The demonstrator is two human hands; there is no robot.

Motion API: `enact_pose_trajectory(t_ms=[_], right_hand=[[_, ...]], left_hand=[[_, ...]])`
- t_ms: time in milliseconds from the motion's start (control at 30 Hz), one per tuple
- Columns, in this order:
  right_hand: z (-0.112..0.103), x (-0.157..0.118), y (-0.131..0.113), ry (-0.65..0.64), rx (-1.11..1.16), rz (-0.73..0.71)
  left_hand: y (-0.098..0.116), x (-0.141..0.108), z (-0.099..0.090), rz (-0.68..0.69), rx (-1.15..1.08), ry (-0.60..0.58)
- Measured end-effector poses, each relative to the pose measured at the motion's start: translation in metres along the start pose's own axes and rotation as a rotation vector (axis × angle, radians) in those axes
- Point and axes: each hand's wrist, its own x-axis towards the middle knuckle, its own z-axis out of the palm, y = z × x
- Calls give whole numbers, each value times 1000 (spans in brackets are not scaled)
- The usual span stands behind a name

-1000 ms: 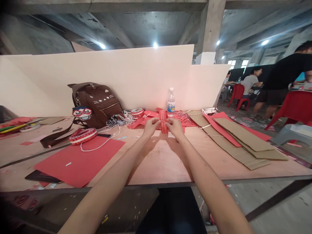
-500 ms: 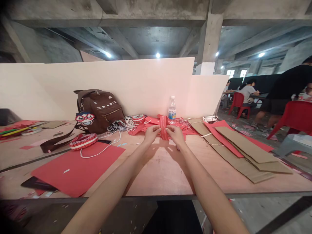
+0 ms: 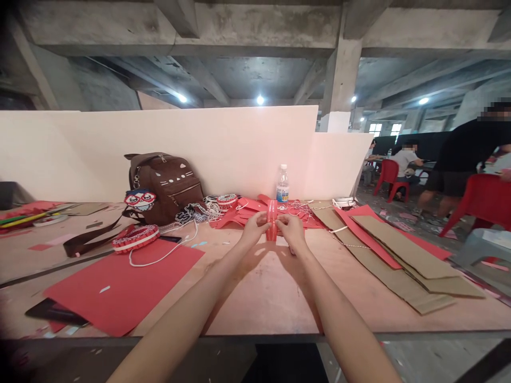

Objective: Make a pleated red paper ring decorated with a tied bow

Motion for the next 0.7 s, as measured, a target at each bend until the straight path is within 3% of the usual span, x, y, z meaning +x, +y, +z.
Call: enact_pose_trajectory(t_ms=[167, 367, 700], right_hand=[[7, 0, 0, -62, 108, -24], [13, -2, -3, -92, 72, -50], [16, -3, -11, 58, 38, -63]], left_hand=[[2, 1, -3, 28, 29, 75], [6, -1, -2, 50, 72, 120], [13, -12, 11, 69, 152, 126]])
